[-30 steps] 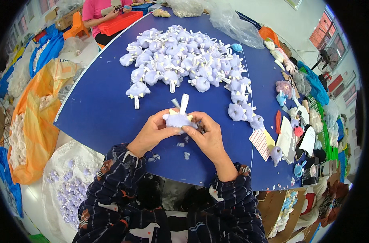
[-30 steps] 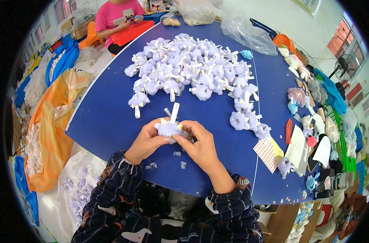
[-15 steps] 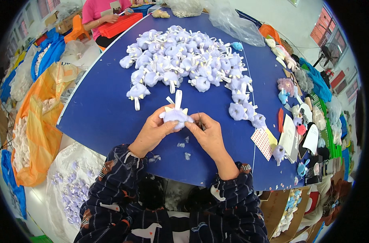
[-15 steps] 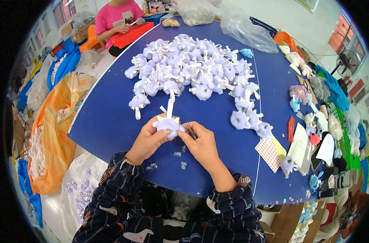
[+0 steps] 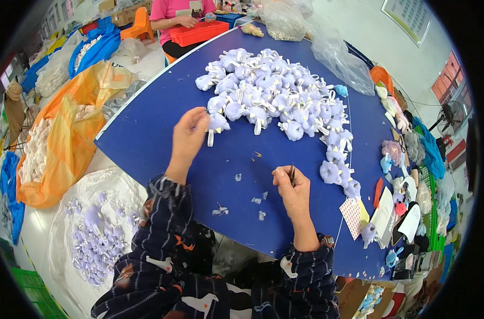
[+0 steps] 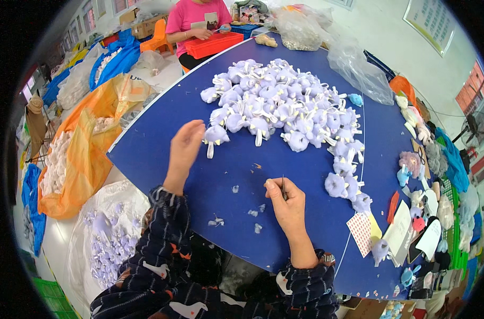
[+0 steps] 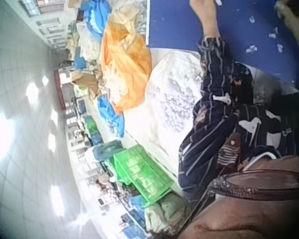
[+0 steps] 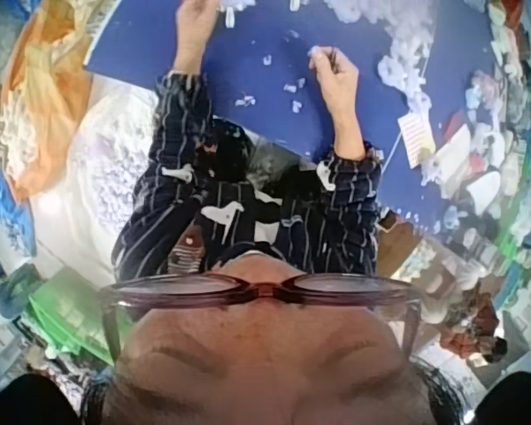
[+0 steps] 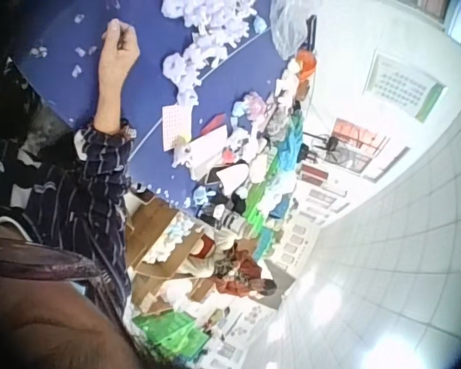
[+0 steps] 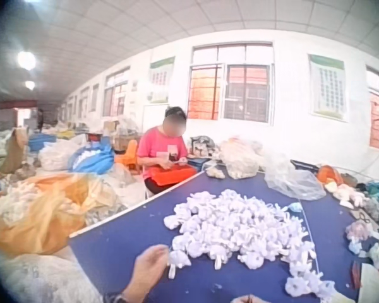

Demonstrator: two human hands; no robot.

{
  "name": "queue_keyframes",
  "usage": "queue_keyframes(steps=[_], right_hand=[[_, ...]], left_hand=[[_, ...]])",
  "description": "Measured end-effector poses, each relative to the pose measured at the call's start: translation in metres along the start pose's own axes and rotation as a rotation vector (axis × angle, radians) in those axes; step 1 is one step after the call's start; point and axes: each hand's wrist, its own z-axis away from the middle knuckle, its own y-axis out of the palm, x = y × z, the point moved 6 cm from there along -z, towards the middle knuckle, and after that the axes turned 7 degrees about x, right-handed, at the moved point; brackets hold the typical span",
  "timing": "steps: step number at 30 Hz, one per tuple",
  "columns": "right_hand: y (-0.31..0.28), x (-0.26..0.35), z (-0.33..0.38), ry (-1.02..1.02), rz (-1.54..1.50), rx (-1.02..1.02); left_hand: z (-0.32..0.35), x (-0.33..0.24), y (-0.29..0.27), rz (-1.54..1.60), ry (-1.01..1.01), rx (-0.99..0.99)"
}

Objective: The person trims excess threads and fabric from small purple plush toys using scissors. They handle each toy individually, snipping loose material and placing the finished items on the table.

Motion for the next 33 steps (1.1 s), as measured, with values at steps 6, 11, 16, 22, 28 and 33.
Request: queue_keyframes(steps=[6, 11, 16, 22, 28, 33], right_hand=[[0.004, -0.006, -0.004, -0.074, 0.192, 0.004], [0.006, -0.019, -0.007, -0.116, 0.308, 0.027], [-0.015, 0.000, -0.006, -0.103, 0.075, -0.079], [-0.027, 0.016, -0.001, -0.158, 0.047, -0.089], [-0.031, 0.015, -0.002, -0.145, 0.041, -0.086], [-0.012, 0.031, 0.005, -0.213, 0.259, -0.050]], left_hand=[[0.003, 0.012, 0.047, -0.788, 0.138, 0.191], [0.036, 0.027, 0.107, -0.086, -0.328, 0.523], [0.050, 0.013, 0.119, 0.350, -0.311, 0.490], [0.079, -0.002, 0.132, 0.635, -0.500, 0.875], [0.071, -0.007, 0.132, 0.810, -0.364, 0.659], [0.070, 0.000, 0.125, 0.693, -0.316, 0.619]])
